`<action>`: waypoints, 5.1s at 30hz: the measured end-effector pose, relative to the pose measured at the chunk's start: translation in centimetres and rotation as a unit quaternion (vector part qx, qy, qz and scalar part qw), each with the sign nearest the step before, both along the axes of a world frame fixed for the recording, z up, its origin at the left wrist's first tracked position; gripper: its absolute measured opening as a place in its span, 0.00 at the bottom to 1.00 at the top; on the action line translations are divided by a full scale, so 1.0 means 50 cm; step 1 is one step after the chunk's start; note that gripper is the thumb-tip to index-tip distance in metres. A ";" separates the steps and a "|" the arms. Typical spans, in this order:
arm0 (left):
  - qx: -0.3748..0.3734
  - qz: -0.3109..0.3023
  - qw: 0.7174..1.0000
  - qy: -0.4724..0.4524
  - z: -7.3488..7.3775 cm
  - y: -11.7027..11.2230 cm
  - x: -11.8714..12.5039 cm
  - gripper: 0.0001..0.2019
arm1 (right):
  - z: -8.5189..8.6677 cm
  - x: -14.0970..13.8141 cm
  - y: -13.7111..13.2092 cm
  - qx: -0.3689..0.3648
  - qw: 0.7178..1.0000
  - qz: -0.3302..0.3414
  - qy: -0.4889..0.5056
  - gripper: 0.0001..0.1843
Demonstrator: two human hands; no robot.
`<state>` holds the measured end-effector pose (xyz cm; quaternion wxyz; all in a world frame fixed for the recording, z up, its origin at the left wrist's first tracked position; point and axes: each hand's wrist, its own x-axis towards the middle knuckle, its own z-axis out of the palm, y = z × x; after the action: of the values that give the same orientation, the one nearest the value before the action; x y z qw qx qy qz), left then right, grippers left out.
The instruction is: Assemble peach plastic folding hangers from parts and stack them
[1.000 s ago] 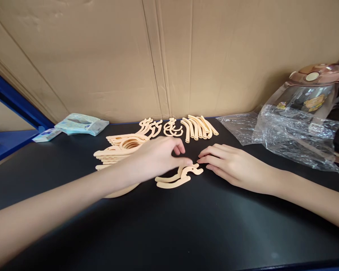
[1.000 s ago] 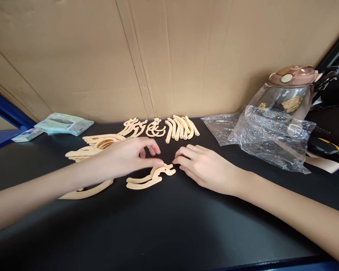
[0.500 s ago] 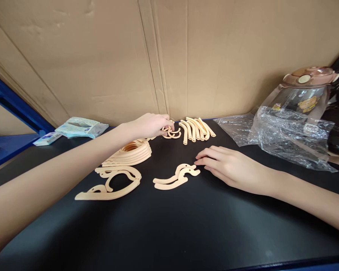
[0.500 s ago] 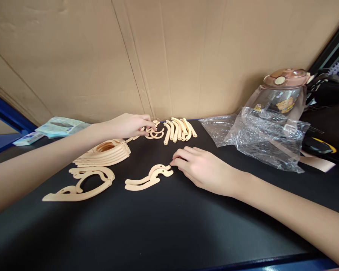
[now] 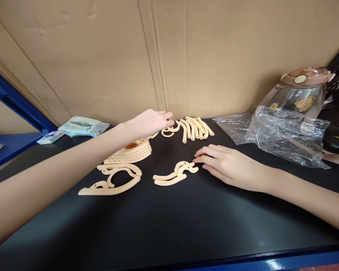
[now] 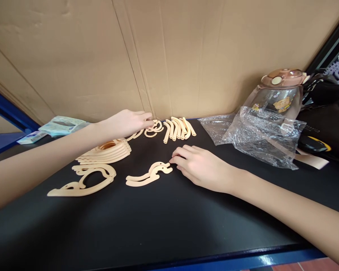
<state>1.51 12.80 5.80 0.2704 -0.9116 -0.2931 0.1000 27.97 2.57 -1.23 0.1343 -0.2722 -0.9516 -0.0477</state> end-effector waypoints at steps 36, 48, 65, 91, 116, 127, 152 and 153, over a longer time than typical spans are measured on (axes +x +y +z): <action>0.063 -0.300 0.945 -0.119 -0.077 -0.292 0.012 0.11 | 0.017 -0.027 -0.027 -0.377 0.876 0.019 0.299 0.20; 0.013 -0.307 0.940 -0.150 -0.093 -0.307 0.028 0.09 | 0.027 -0.032 -0.044 -0.391 0.874 0.057 0.284 0.14; -0.071 -0.146 0.970 -0.181 -0.091 -0.256 -0.007 0.22 | 0.025 -0.005 -0.014 -0.219 0.961 0.003 0.170 0.06; -0.075 -0.002 0.966 -0.249 -0.127 -0.260 0.003 0.18 | -0.011 -0.016 0.006 -0.123 0.982 -0.009 0.140 0.08; -0.127 -0.130 0.944 -0.276 -0.111 -0.284 0.018 0.15 | 0.019 0.042 0.099 -0.008 0.977 -0.211 0.038 0.22; -0.097 -0.144 0.945 -0.276 -0.113 -0.280 0.012 0.15 | 0.023 0.065 0.191 -0.025 0.966 -0.248 -0.075 0.28; -0.115 -0.159 0.944 -0.266 -0.119 -0.276 0.013 0.16 | 0.050 0.061 0.042 -0.045 0.993 -0.085 -0.069 0.19; -0.116 -0.159 0.943 -0.267 -0.119 -0.276 0.013 0.16 | 0.051 0.063 0.041 -0.035 0.994 -0.075 -0.068 0.19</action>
<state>2.14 -0.99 -0.17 0.0869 -0.9646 -0.1922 -0.1581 31.10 4.60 1.30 0.0561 -0.3431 -0.9366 -0.0429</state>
